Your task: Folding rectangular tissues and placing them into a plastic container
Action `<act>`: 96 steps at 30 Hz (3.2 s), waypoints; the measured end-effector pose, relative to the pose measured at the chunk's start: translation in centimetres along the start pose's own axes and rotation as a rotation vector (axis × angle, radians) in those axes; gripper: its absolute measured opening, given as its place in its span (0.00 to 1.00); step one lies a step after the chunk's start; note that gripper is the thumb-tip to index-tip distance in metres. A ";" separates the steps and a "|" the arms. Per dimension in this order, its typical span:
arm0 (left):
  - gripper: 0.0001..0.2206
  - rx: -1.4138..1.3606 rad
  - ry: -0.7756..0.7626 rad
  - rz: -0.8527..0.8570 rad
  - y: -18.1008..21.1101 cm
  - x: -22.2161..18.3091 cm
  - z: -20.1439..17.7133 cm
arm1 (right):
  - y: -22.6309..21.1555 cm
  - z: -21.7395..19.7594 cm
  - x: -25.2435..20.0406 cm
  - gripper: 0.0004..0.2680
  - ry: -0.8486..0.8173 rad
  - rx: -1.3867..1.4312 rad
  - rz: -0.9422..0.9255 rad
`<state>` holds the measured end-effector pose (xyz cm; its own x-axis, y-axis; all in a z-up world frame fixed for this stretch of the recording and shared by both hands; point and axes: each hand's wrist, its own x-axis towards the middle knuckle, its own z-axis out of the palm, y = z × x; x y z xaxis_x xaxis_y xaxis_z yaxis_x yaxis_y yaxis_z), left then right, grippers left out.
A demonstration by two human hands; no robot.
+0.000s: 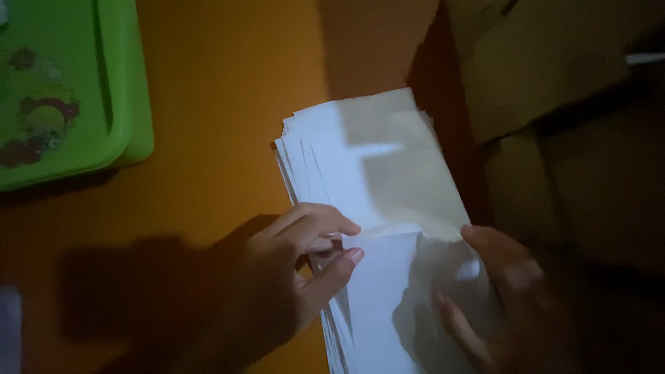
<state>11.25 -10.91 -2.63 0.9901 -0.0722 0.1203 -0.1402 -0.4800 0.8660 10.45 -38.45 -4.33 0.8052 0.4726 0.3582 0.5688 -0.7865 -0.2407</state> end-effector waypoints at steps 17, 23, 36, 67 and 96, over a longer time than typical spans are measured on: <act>0.05 -0.462 0.181 0.131 0.3 -2.9 -1.1 | -7.2 -3.1 4.1 0.28 0.093 0.989 1.313; 0.09 -0.556 0.131 0.028 -0.4 -5.9 -4.8 | -8.9 -1.7 2.3 0.18 -0.034 1.139 1.308; 0.16 -0.688 0.051 -0.002 -2.6 -7.9 -6.0 | -12.4 -1.6 5.7 0.20 0.071 1.103 1.061; 0.16 -0.361 0.121 0.307 -2.7 -2.5 -0.3 | -6.6 0.6 7.7 0.27 0.099 1.030 1.052; 0.23 -0.563 0.111 0.070 -1.8 -2.4 1.8 | -5.6 0.0 3.0 0.33 0.107 1.120 0.945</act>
<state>9.12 -11.44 -5.35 0.9773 0.0193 0.2108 -0.2117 0.0640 0.9752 9.71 -32.63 -1.87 0.9562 -0.1013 -0.2747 -0.2801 -0.0438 -0.9590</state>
